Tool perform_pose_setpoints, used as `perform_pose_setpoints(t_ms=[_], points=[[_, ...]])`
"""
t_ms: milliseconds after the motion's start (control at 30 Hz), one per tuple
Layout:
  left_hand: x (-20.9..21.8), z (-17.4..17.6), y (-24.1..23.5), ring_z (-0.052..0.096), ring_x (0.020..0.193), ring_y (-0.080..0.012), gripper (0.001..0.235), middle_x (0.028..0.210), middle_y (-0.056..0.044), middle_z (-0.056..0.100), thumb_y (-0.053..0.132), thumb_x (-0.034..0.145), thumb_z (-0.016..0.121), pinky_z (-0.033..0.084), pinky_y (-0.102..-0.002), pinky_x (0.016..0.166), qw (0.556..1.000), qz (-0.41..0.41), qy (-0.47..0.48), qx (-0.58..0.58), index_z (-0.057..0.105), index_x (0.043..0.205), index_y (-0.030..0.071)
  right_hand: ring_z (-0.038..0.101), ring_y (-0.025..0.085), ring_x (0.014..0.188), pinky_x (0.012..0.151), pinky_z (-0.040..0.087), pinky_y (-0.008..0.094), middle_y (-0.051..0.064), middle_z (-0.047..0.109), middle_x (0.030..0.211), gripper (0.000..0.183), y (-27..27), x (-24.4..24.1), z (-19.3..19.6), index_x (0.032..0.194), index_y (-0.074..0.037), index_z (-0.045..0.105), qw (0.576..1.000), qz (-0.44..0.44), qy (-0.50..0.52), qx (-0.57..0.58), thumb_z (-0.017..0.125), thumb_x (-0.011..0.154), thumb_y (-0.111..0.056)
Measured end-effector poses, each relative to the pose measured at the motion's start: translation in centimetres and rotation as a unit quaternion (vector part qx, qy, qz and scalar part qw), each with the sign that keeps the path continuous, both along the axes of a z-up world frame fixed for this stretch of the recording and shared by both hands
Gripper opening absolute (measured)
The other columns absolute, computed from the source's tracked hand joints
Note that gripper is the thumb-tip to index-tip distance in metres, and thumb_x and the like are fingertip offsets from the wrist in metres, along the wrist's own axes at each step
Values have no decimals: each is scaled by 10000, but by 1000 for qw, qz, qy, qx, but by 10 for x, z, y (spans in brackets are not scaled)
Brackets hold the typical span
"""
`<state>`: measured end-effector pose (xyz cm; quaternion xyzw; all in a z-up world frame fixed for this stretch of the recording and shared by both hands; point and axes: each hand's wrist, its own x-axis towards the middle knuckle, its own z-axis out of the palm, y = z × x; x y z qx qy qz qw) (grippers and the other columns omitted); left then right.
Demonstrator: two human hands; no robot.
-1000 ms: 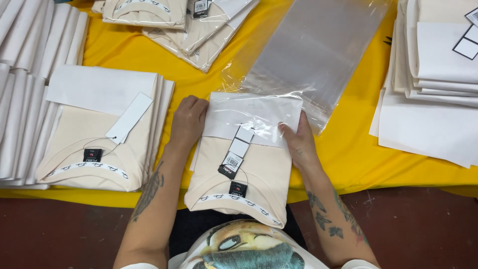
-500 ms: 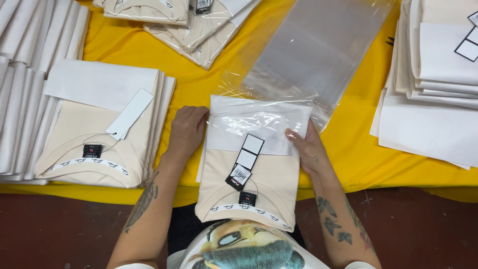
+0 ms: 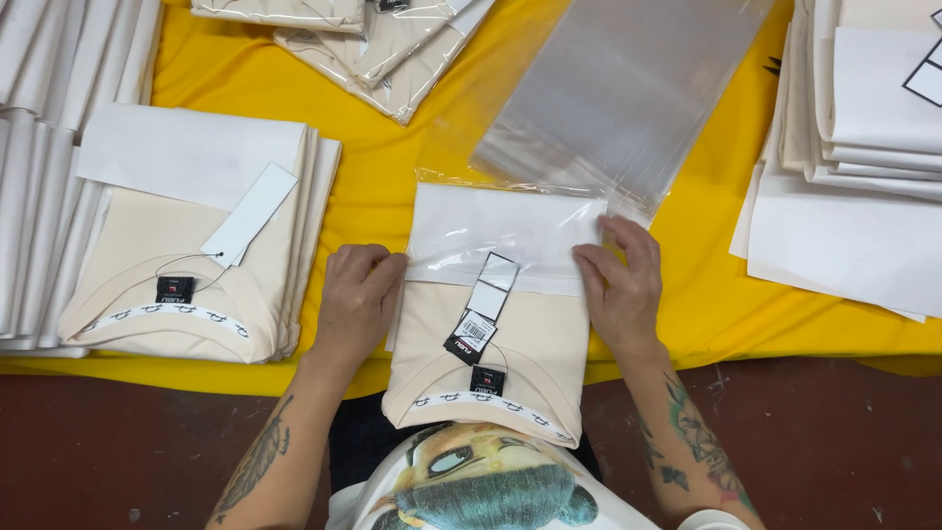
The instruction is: Folding t-shirts and placing them into plastic bags for final packaging
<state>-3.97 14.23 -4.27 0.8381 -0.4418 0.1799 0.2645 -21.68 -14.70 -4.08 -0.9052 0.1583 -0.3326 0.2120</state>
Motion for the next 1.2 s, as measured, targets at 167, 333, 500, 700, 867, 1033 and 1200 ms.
perform_pose_setpoints(t_ms=[167,333,500,700,867,1033,1200], points=[[-14,0,16,630,980,-213,95,927,-26,653,80,920,740,488,-332,819,999,-20,-2,43,775,940,166,703,188,1099,1021,546,368,-59,759,1027,90,5,-33,-19,944,-216,802,996,68,7,-60,718,972,-230],[-44,9,19,676,959,-284,222,994,-128,692,113,941,724,566,-385,803,985,30,170,29,711,1161,81,677,326,1149,995,565,455,84,637,1272,29,42,-51,-5,970,-116,741,997,36,38,63,724,946,-120],[-56,62,-11,714,923,-379,600,1054,-291,716,66,922,714,608,-470,820,882,118,454,45,491,1473,-14,498,473,1371,1122,463,527,212,428,1502,41,70,-44,-10,1002,-30,663,977,1,15,212,642,969,-42],[-21,39,-31,709,926,-395,657,1047,-263,718,52,935,677,592,-507,787,842,121,517,-93,405,1533,46,476,358,1426,1188,412,436,125,450,1468,78,52,-16,-24,971,-67,637,991,-27,-20,127,630,1016,-130],[41,13,-65,698,1027,-350,539,1098,-236,680,-7,995,622,599,-450,867,897,134,395,-148,398,1483,37,525,406,1337,1102,481,499,165,501,1384,45,24,41,13,964,-26,692,997,-64,27,39,735,974,-34],[23,18,-47,630,1142,-311,332,1182,-146,621,110,987,690,553,-398,959,965,70,244,-64,624,1310,75,512,295,1334,1091,471,425,73,563,1322,71,13,42,3,933,-90,735,996,-70,55,-18,774,976,-132],[-6,8,-10,570,1180,-296,413,1177,-55,636,413,880,789,463,-447,967,984,-145,99,21,705,1234,218,541,255,1296,1087,459,428,39,608,1293,80,13,39,0,968,-122,747,996,-43,65,-43,766,995,-195]])
